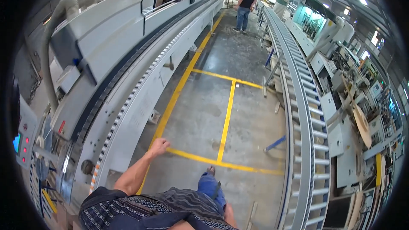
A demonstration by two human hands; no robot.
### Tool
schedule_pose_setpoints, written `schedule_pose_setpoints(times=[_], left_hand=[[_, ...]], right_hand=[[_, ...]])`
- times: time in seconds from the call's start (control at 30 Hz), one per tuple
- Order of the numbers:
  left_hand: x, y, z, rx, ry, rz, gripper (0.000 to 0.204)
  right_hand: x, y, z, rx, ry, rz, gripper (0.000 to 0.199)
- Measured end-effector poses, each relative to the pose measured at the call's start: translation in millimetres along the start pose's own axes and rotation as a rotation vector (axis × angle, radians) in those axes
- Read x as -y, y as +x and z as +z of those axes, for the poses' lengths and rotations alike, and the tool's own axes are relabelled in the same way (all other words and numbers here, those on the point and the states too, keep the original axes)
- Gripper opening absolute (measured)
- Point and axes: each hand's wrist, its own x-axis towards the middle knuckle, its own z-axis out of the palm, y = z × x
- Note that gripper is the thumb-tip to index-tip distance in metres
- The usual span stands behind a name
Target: Handling, cleaning, and feeding wooden furniture panels into factory machinery.
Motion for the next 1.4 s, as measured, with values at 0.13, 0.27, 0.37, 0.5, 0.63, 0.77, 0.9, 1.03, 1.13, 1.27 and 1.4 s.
schedule_pose_setpoints(times=[0.13, 0.27, 0.37, 0.5, 0.63, 0.77, 0.9, 1.03, 1.13, 1.27, 1.4], left_hand=[[80, 40, 32, 0.179, 0.145, -0.097, 0.043], [124, 14, 68, 0.296, 0.580, -0.028, 0.030], [148, 83, 96, 0.244, 0.607, 0.033, 0.026], [173, 224, 108, 0.190, 0.521, 0.093, 0.023], [134, 446, 79, 0.377, 0.528, 0.105, 0.025], [43, 759, 21, -0.012, 0.013, -0.379, 0.049], [-73, 1039, -49, -0.085, -0.187, -0.216, 0.036], [-130, 1215, -66, -0.116, -0.293, -0.132, 0.039], [-79, 1266, -38, -0.067, -0.176, -0.316, 0.042], [-37, 1287, 6, 0.204, 0.084, -0.339, 0.050], [40, 1253, 29, 0.419, 0.369, -0.070, 0.045]], right_hand=[[153, 282, -130, 0.000, 0.482, 0.414, 0.037], [309, 419, -324, 0.030, 0.741, 0.299, 0.021], [393, 548, -418, -0.098, 0.713, 0.123, 0.014], [468, 692, -467, -0.161, 0.647, -0.020, 0.012], [438, 781, -452, -0.135, 0.715, 0.210, 0.019], [459, 830, -442, 0.020, 0.755, 0.526, 0.037], [487, 893, -467, 0.059, 0.426, 0.519, 0.035], [516, 1026, -535, 0.063, 0.343, 0.428, 0.038], [610, 1161, -617, 0.094, 0.886, 0.479, 0.061], [663, 1361, -726, 0.283, 0.822, 0.522, 0.073], [773, 1521, -854, 0.047, 0.831, 0.265, 0.039]])
